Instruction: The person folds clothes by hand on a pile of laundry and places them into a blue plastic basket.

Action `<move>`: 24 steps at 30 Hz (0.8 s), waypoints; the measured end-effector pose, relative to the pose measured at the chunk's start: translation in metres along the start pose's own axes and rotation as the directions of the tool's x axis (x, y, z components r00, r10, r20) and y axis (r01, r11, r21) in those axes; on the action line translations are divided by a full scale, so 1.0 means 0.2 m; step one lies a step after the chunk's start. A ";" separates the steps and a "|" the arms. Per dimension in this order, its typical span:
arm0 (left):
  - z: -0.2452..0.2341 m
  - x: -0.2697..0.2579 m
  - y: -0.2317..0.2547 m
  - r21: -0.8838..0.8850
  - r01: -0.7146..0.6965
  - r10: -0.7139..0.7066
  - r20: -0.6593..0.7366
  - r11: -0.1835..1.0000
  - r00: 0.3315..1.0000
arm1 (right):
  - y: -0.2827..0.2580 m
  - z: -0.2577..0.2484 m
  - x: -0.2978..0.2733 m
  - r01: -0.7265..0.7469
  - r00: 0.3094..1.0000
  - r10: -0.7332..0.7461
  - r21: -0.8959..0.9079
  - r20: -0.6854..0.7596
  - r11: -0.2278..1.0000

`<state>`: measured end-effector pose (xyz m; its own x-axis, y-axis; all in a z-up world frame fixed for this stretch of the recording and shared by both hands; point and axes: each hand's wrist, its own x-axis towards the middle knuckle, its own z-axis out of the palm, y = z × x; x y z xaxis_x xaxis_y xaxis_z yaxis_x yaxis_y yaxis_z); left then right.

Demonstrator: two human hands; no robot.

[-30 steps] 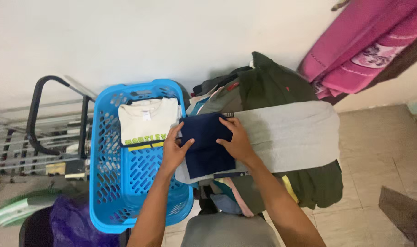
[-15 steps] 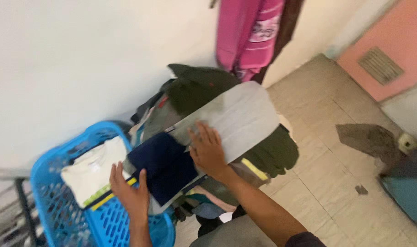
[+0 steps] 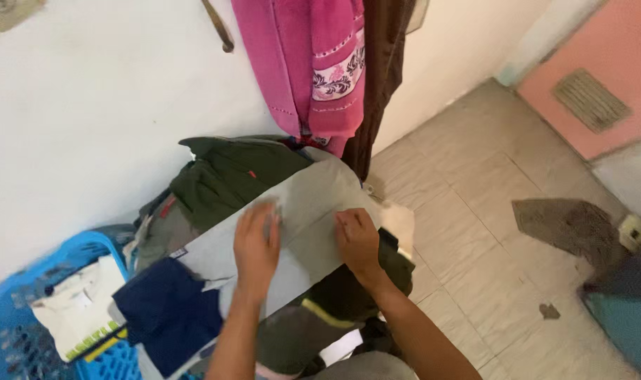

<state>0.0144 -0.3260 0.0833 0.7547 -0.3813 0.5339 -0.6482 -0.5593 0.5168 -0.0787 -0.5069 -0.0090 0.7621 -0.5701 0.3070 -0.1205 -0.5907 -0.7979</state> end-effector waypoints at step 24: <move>0.64 0.15 0.10 0.390 -0.092 -0.036 0.308 0.916 0.951 | 0.59 0.05 0.36 -0.367 0.925 0.295 0.368 0.238 0.855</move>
<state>0.0371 -0.4432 0.0234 0.7720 -0.5693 0.2829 -0.6236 -0.7646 0.1629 -0.0317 -0.6126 -0.0859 0.8208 -0.5663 -0.0746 -0.1487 -0.0858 -0.9852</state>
